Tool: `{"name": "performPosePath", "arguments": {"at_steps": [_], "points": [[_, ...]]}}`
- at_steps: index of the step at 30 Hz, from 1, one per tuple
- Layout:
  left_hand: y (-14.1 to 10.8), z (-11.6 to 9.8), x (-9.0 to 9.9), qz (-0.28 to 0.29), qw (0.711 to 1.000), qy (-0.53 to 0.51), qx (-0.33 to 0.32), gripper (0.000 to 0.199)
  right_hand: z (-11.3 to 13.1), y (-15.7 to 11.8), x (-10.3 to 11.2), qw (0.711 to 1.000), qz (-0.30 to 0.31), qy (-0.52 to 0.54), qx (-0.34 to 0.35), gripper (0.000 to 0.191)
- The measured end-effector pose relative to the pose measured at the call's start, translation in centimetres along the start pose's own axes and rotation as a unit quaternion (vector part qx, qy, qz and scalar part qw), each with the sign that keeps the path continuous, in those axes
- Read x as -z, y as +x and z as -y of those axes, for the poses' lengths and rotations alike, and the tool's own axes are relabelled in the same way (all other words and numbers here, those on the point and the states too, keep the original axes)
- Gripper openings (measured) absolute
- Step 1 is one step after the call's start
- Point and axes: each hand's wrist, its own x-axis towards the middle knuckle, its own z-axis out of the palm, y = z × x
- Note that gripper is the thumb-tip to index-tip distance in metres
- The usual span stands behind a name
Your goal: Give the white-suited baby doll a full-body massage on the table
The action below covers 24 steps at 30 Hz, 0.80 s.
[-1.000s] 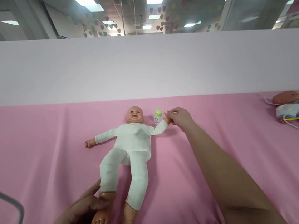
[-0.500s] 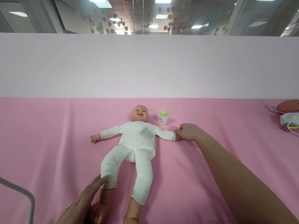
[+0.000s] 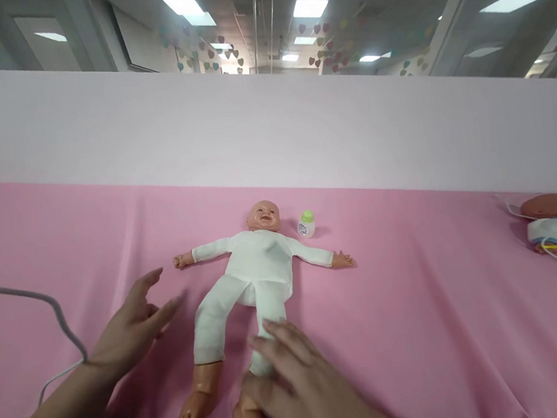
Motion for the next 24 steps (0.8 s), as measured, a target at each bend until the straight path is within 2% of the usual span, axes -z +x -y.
{"name": "performPosePath", "arguments": {"at_steps": [2, 5, 7, 11, 14, 17, 20, 22, 23, 24], "points": [[2.7, -1.2, -0.2, -0.036, 0.998, 0.056, -0.018, 0.088, 0.7, -0.2, -1.5, 0.999, 0.001, -0.034, 0.015, 0.051], [6.6, -2.2, -0.9, -0.048, 0.982, 0.180, -0.033, 0.083, 0.8, -0.8, -3.3, 0.999, 0.000, -0.054, 0.001, 0.054], [9.0, -2.2, -1.3, -0.039, 0.968, 0.244, -0.048, 0.086, 0.7, -1.2, -4.0, 0.998, -0.019, -0.054, -0.015, 0.057], [12.5, -1.3, -1.8, -0.015, 0.954, 0.296, -0.045, 0.088, 0.1, -2.5, -4.2, 0.996, -0.061, -0.051, -0.040, 0.046], [13.7, -0.2, -1.7, -0.009, 0.951, 0.306, -0.046, 0.070, -0.3, -4.2, -4.0, 0.995, -0.078, -0.013, -0.059, 0.057], [14.0, 0.8, -1.5, 0.001, 0.955, 0.291, -0.053, 0.056, 0.0, -6.0, -3.9, 0.979, -0.130, 0.054, -0.146, 0.060], [14.0, 1.1, -1.4, -0.009, 0.965, 0.260, -0.032, 0.051, 0.7, -6.8, -3.9, 0.950, -0.185, 0.108, -0.229, 0.053], [14.0, 1.0, -1.4, -0.010, 0.972, 0.235, -0.002, 0.046, 1.2, -6.6, -3.9, 0.932, -0.219, 0.144, -0.249, 0.049], [14.0, 1.0, -1.4, -0.011, 0.975, 0.221, 0.013, 0.043, 1.4, -6.2, -3.9, 0.914, -0.247, 0.187, -0.263, 0.047], [13.9, 0.9, -1.4, -0.013, 0.978, 0.207, 0.024, 0.040, 1.6, -5.8, -4.0, 0.883, -0.280, 0.247, -0.284, 0.045]]}}
